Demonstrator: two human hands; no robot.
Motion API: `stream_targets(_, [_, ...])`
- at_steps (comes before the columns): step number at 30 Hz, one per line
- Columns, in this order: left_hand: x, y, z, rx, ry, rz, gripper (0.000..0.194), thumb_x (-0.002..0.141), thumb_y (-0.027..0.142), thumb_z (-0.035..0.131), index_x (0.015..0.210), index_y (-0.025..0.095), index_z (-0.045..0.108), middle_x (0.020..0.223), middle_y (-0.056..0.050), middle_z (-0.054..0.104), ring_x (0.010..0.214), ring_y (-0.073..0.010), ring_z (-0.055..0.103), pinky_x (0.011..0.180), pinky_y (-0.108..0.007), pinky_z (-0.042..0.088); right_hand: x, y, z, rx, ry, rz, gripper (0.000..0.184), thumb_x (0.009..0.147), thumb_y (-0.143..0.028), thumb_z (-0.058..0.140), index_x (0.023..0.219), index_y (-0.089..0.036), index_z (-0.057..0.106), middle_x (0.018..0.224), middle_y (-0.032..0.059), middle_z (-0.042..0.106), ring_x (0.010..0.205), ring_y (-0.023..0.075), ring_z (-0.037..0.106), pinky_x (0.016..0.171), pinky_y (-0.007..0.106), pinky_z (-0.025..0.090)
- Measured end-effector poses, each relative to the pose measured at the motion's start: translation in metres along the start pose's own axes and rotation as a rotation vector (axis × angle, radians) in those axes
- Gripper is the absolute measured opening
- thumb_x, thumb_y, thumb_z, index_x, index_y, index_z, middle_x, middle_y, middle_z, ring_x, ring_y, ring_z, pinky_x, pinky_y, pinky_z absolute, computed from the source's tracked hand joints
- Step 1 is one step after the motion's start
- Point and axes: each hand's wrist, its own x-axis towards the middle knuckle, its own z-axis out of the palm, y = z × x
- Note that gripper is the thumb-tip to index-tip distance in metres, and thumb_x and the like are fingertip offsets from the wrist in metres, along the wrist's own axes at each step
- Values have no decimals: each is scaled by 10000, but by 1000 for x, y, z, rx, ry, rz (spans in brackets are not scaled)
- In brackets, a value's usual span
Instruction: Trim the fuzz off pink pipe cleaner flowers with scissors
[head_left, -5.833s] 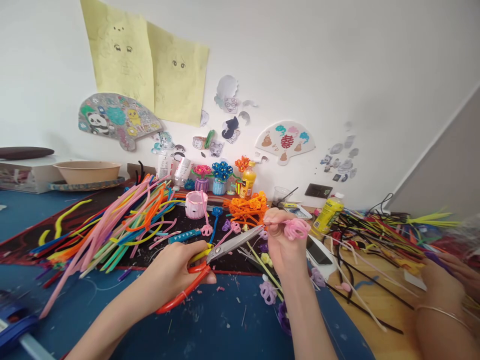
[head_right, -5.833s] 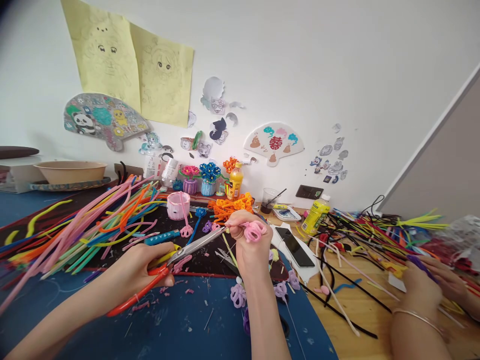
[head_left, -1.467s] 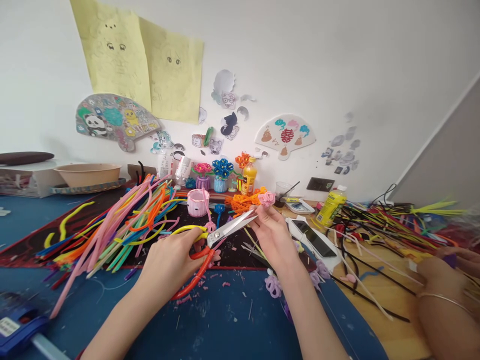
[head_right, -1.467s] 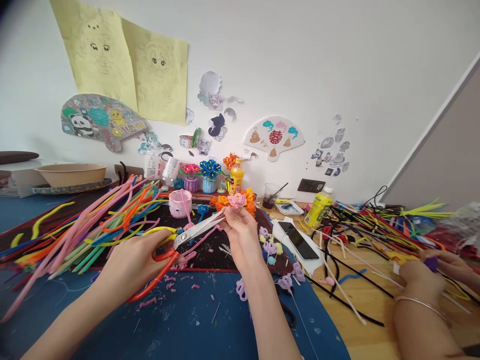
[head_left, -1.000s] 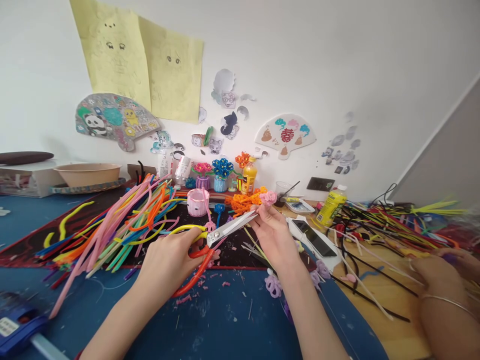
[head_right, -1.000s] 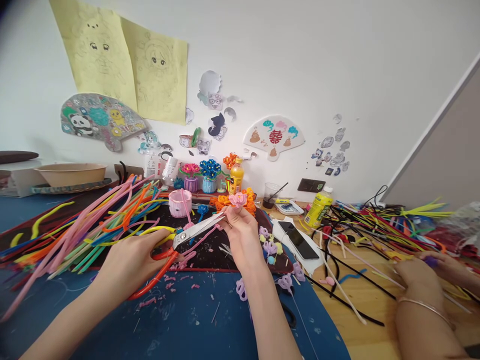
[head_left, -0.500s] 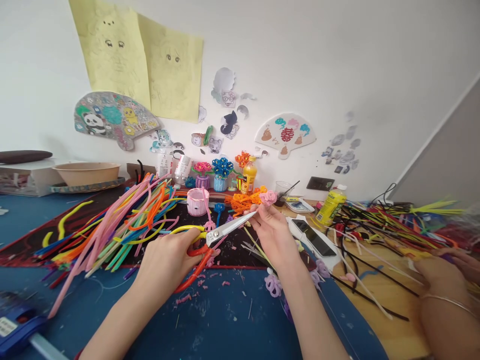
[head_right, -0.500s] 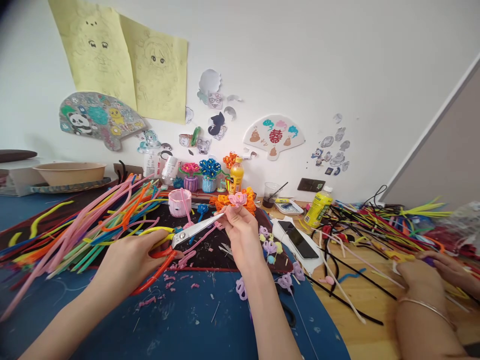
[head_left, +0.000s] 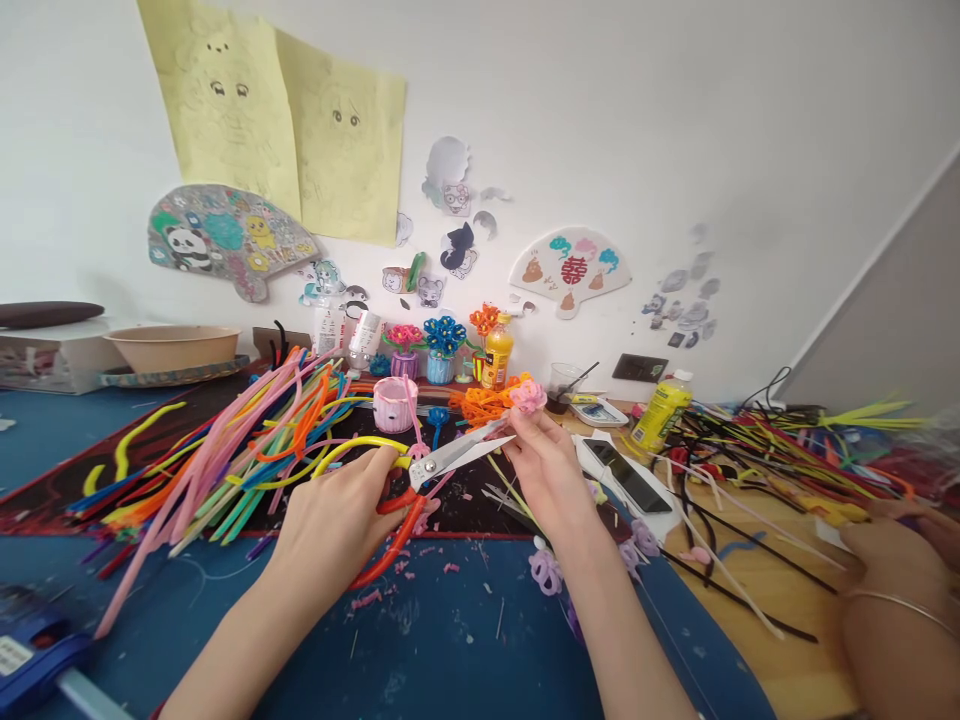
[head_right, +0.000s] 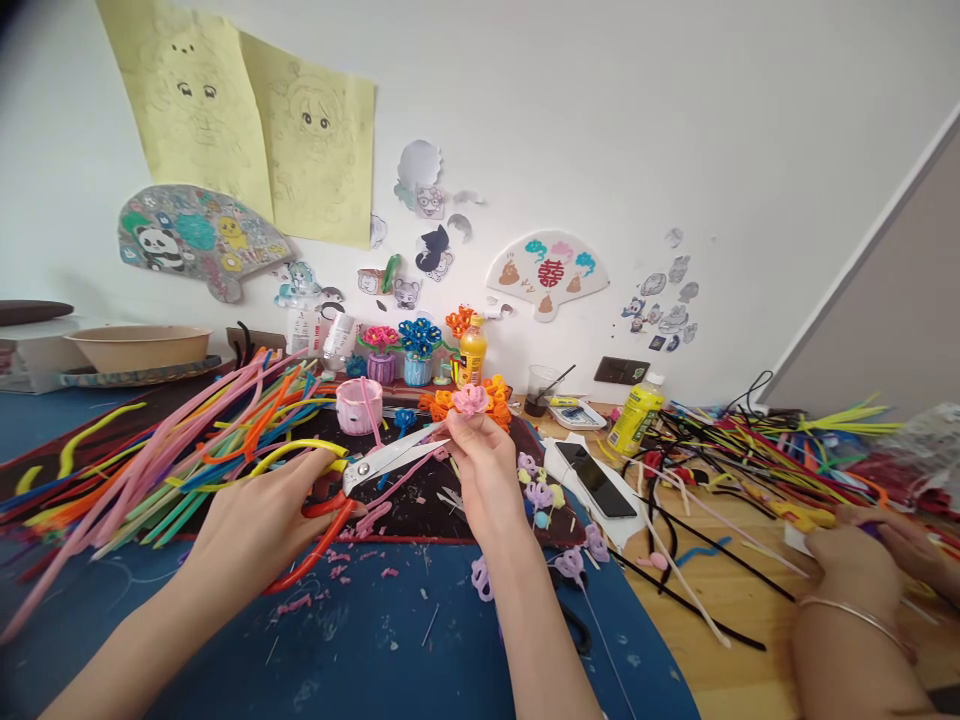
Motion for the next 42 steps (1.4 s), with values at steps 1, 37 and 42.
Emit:
stream_targets(1, [0, -1, 1, 8, -2, 2, 238, 872, 463, 462, 970, 256, 527, 936, -10, 722, 810, -246, 672, 507, -272, 241, 0, 0, 0, 6, 0, 2, 157, 655, -266, 811, 663, -178, 681, 726, 7, 705, 666, 133, 624, 704, 283, 494])
stream_targets(37, [4, 4, -5, -153, -16, -101, 294, 846, 522, 422, 743, 247, 434, 639, 8, 626, 601, -219, 598, 567, -267, 297, 2, 0, -4, 89, 98, -23, 180, 617, -244, 836, 635, -182, 668, 672, -13, 686, 712, 128, 639, 805, 291, 491])
stream_targets(42, [1, 3, 3, -132, 111, 69, 200, 861, 413, 425, 888, 217, 456, 804, -36, 684, 680, -229, 611, 688, -313, 311, 1, 0, -4, 52, 60, -69, 181, 642, -266, 824, 628, -183, 664, 690, -4, 693, 733, 136, 645, 809, 302, 491])
